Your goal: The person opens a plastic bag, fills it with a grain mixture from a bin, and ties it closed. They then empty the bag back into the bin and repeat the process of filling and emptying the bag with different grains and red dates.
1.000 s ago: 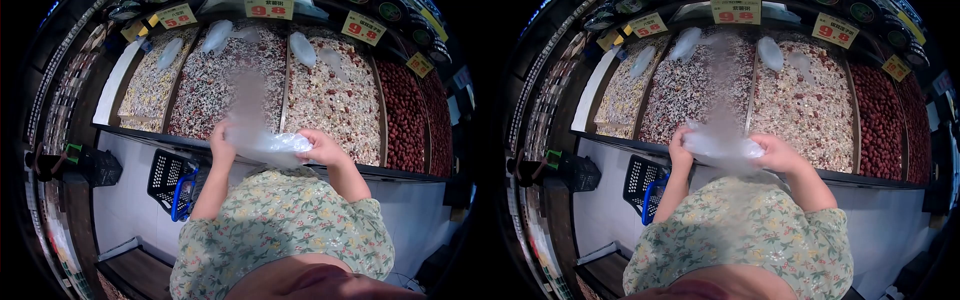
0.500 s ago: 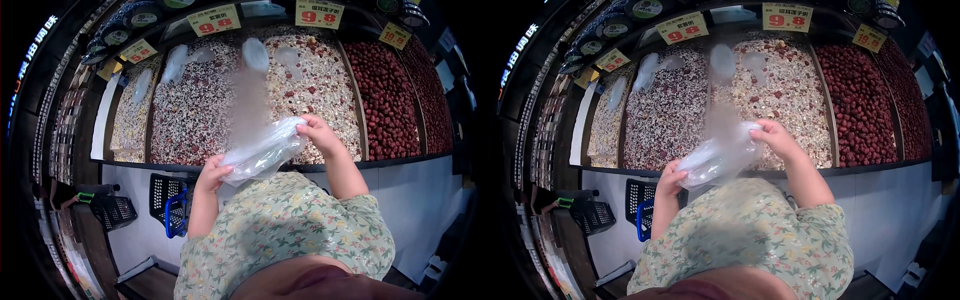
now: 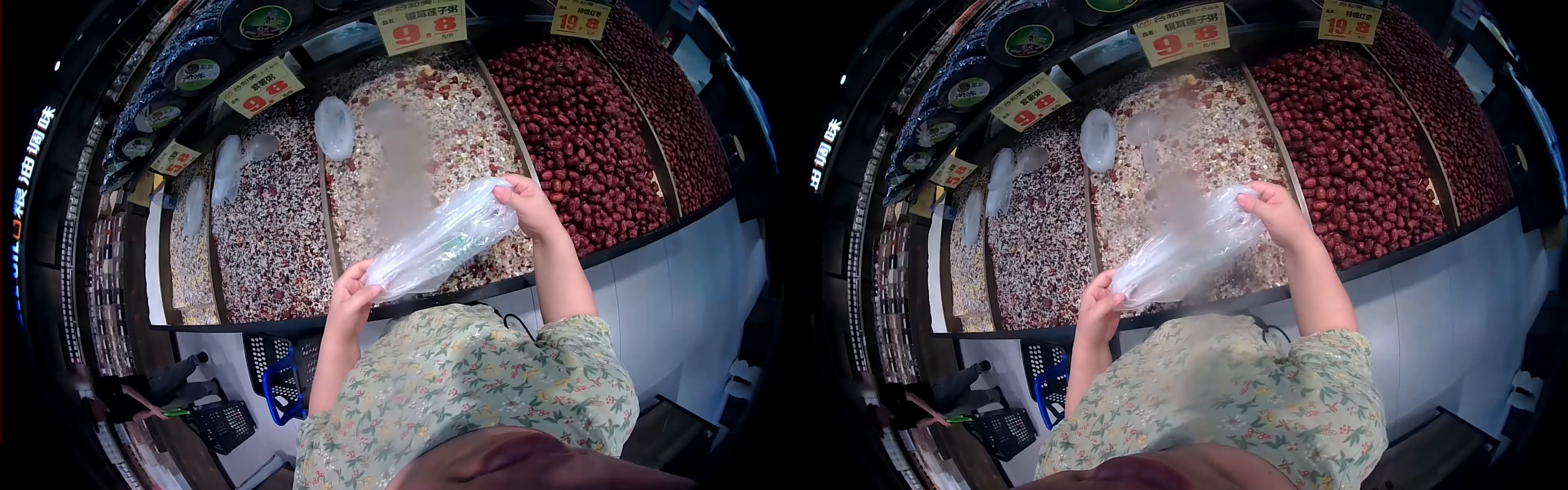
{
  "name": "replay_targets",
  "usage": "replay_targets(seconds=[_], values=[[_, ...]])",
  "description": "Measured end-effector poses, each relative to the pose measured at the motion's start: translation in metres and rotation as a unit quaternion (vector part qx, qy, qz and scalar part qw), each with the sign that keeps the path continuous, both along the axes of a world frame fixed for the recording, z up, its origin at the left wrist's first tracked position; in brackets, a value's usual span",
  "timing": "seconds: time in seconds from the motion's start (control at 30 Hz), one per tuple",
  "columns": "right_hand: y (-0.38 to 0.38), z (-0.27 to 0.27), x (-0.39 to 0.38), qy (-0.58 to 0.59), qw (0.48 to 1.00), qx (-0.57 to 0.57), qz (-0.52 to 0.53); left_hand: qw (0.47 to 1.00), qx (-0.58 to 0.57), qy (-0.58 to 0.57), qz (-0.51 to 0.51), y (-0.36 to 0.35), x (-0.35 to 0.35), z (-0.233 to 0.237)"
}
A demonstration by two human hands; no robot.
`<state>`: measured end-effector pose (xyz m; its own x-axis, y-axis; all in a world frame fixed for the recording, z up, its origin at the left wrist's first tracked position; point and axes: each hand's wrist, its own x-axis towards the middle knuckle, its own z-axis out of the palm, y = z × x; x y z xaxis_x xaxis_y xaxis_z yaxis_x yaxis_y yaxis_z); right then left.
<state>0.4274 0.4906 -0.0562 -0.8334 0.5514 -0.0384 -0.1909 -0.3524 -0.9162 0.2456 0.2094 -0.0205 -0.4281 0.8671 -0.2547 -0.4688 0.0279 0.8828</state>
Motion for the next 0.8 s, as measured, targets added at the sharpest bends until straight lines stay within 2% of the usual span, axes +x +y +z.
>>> replay_targets(seconds=[0.07, 0.17, 0.3, 0.4, 0.5, 0.6, 0.73, 0.8], values=[[0.017, 0.002, 0.003, 0.009, 1.0, -0.014, -0.025, 0.999, 0.009, -0.014, 0.028, 0.008, 0.006, -0.001], [0.059, 0.015, 0.013, 0.099, 0.983, -0.1, -0.119, 0.994, 0.015, 0.004, 0.112, 0.003, 0.005, -0.011], [0.136, 0.034, 0.038, 0.165, 0.921, -0.142, -0.324, 0.97, -0.012, -0.059, 0.237, -0.023, -0.007, -0.023], [0.213, 0.028, 0.063, 0.203, 0.871, -0.139, -0.425, 0.956, -0.04, -0.045, 0.288, -0.045, -0.01, -0.026], [0.304, -0.009, 0.093, 0.179, 0.862, -0.12, -0.458, 0.943, -0.088, 0.011, 0.32, -0.068, -0.011, -0.027], [0.378, -0.046, 0.116, 0.12, 0.883, -0.126, -0.437, 0.923, -0.138, 0.063, 0.354, -0.095, -0.013, -0.025], [0.371, -0.046, 0.105, 0.097, 0.904, -0.155, -0.387, 0.888, -0.183, 0.114, 0.405, -0.136, -0.016, -0.026], [0.341, -0.035, 0.092, 0.086, 0.887, -0.158, -0.426, 0.864, -0.208, 0.135, 0.438, -0.157, -0.016, -0.028]])
